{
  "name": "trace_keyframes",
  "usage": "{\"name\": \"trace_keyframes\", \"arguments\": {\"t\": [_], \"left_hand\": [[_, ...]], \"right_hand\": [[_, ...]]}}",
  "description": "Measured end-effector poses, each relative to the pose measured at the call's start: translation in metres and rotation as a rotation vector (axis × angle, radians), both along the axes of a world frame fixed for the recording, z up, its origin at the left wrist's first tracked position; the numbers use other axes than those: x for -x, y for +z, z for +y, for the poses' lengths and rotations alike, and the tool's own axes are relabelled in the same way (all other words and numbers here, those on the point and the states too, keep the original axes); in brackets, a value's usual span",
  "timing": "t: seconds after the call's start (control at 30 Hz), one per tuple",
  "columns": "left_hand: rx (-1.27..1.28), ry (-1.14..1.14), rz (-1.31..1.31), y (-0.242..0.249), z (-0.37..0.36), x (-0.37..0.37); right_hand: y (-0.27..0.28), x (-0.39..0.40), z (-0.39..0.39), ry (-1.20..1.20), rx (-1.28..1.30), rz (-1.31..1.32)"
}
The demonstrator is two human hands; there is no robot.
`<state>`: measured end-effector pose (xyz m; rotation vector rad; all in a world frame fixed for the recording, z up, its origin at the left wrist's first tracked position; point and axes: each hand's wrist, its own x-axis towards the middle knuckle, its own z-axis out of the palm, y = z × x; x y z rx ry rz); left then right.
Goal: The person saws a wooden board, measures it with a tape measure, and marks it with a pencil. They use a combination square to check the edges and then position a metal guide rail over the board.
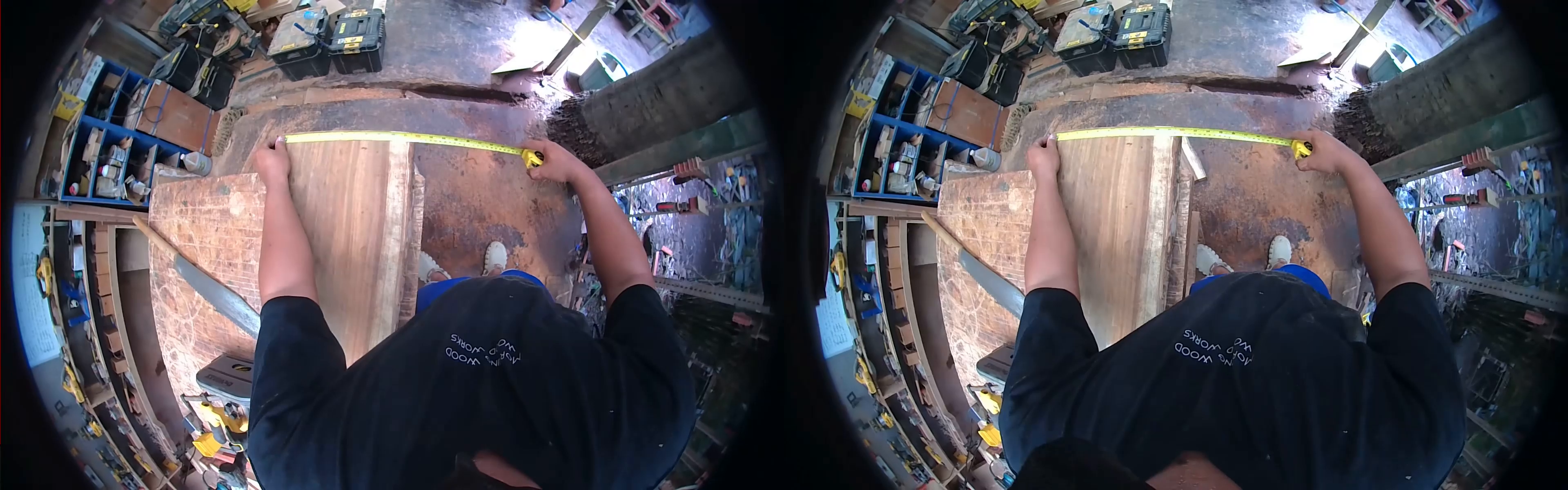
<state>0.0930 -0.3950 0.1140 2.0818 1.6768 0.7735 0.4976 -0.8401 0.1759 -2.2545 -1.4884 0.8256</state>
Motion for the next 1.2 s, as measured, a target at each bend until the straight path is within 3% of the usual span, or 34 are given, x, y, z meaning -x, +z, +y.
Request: {"name": "trace_keyframes", "arguments": {"t": [0.37, 0.6, 0.9, 1.1, 1.2], "left_hand": [[0.023, 0.014, -0.024, 0.005, 0.001, -0.003], [0.028, 0.012, -0.037, 0.001, 0.001, 0.0], [0.074, 0.036, 0.001, 0.015, -0.011, -0.003], [0.07, 0.048, 0.006, 0.016, -0.01, -0.004], [0.063, 0.051, -0.013, 0.013, -0.01, -0.004]], "right_hand": [[0.008, 0.005, 0.003, -0.044, 0.117, 0.076], [-0.003, -0.002, 0.001, 0.045, -0.009, -0.094], [0.008, 0.008, 0.003, -0.027, 0.109, 0.038], [0.005, 0.003, 0.002, 0.033, 0.004, -0.128], [0.015, 0.009, 0.007, -0.058, 0.128, 0.031]]}}
